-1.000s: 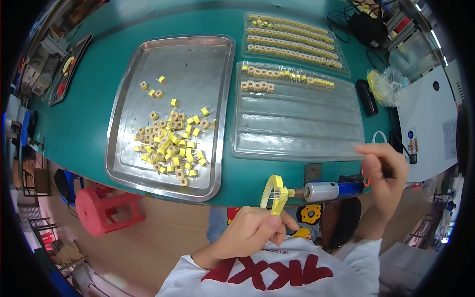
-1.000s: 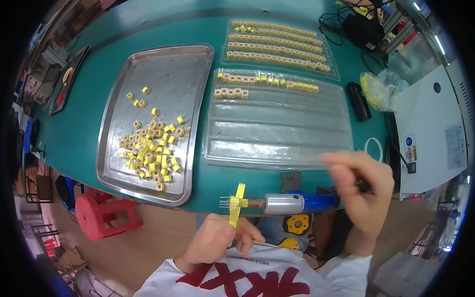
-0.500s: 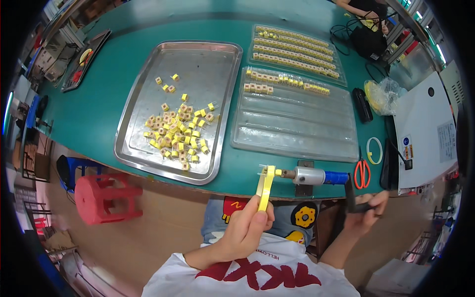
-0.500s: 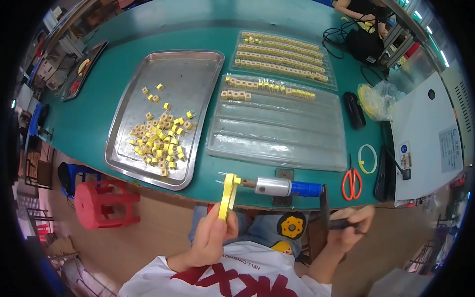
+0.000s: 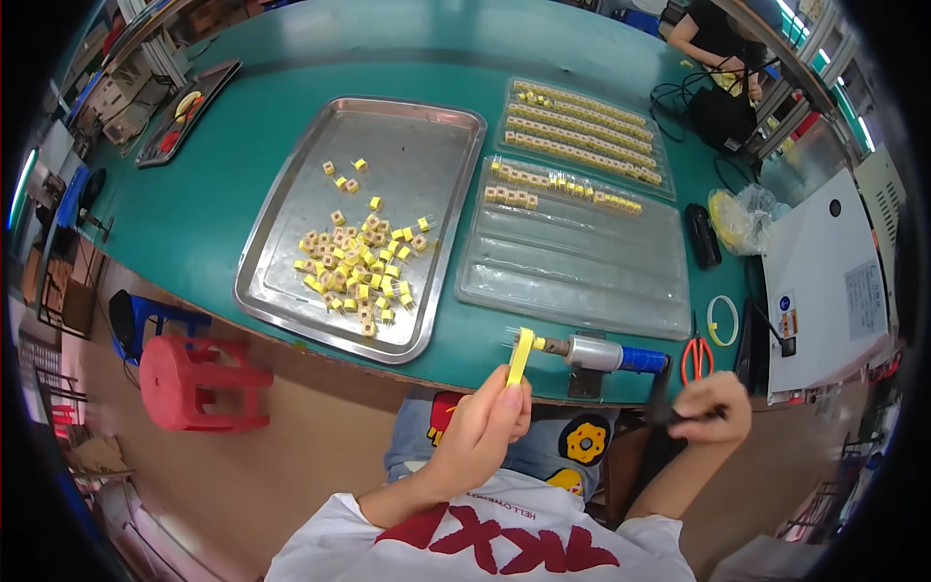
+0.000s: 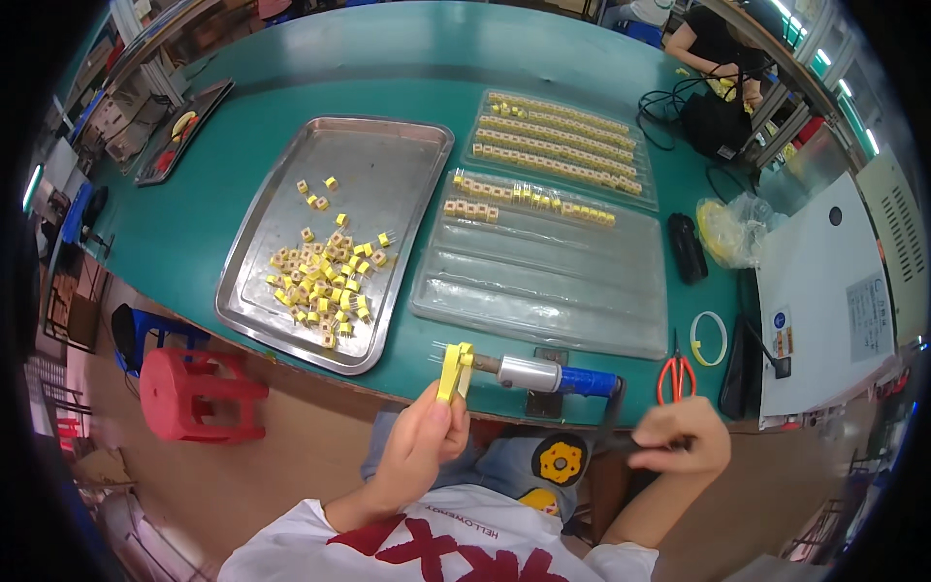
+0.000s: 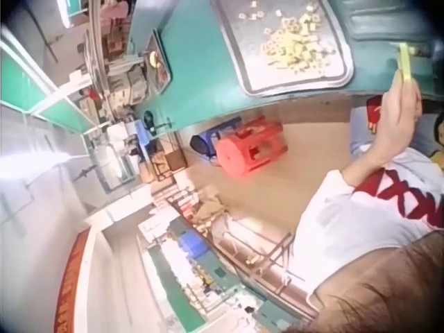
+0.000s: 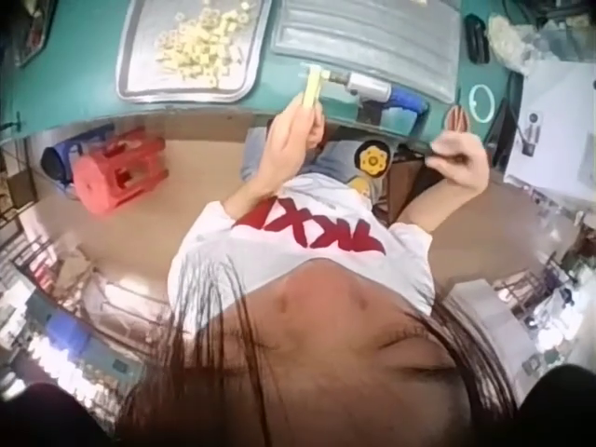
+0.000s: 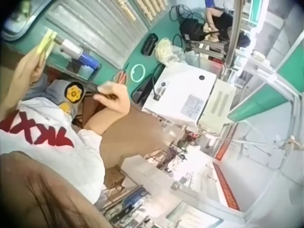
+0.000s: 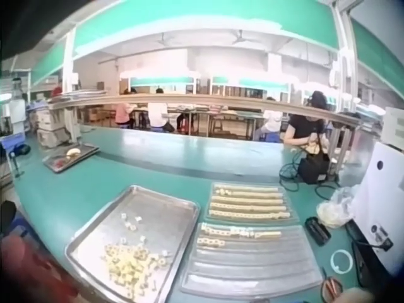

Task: The person wraps yellow tape around a small transformer, cuts it with shears, and places it onto a winding machine to rotate the handle. After winding, the finished component is placed into a plastic tray, and the process is repeated.

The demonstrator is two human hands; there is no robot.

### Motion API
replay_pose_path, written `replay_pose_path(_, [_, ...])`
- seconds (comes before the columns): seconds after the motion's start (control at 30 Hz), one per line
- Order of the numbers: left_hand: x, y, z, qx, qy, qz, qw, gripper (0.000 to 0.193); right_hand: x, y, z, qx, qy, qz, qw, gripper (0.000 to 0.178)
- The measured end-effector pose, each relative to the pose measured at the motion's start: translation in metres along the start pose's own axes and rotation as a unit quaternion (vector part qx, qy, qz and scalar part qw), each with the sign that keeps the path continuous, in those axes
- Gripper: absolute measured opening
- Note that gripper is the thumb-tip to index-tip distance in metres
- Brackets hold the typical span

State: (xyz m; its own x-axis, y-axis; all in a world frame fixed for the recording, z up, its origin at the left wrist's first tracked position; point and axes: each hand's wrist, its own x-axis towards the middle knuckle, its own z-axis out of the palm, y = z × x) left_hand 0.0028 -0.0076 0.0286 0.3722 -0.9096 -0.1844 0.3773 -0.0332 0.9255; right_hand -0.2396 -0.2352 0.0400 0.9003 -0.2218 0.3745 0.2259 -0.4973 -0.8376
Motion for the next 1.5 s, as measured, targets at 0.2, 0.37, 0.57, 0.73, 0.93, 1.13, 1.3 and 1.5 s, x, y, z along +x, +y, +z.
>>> replay_pose_path(0.2, [0.007, -0.003, 0.0, -0.037, -0.013, 0.001, 0.999, 0.026, 0.047, -0.021, 0.01, 0.046, 0.34, 0.098, 0.934, 0.027])
replay_pose_path(0.37, [0.004, -0.007, -0.002, -0.024, -0.014, 0.015, 1.0, 0.027, 0.043, 0.012, 0.025, -0.067, 0.229, 0.278, 0.93, 0.019])
replay_pose_path(0.57, [0.009, -0.004, -0.005, -0.013, -0.003, 0.012, 1.0, 0.026, 0.001, -0.016, 0.008, 0.066, 0.161, 0.007, 0.985, 0.035])
replay_pose_path(0.73, [0.009, -0.001, -0.004, 0.009, -0.01, 0.033, 0.999, 0.025, 0.052, -0.008, 0.004, 0.019, 0.355, 0.143, 0.924, 0.014])
replay_pose_path(0.93, [0.013, -0.003, -0.007, 0.008, -0.016, 0.035, 0.999, 0.026, 0.028, 0.012, 0.017, -0.032, 0.167, 0.328, 0.929, 0.015])
replay_pose_path(1.13, [0.018, -0.002, -0.005, 0.012, -0.017, 0.027, 0.999, 0.026, 0.003, -0.03, 0.013, 0.011, 0.187, -0.006, 0.982, 0.033])
replay_pose_path(1.3, [0.018, -0.002, -0.004, -0.007, -0.005, 0.01, 1.0, 0.028, 0.0, -0.013, 0.013, 0.212, 0.209, 0.034, 0.954, 0.033])
replay_pose_path(1.5, [0.014, -0.007, -0.012, -0.015, -0.048, 0.012, 0.999, 0.027, 0.019, 0.015, 0.028, -0.087, 0.204, 0.259, 0.94, 0.022])
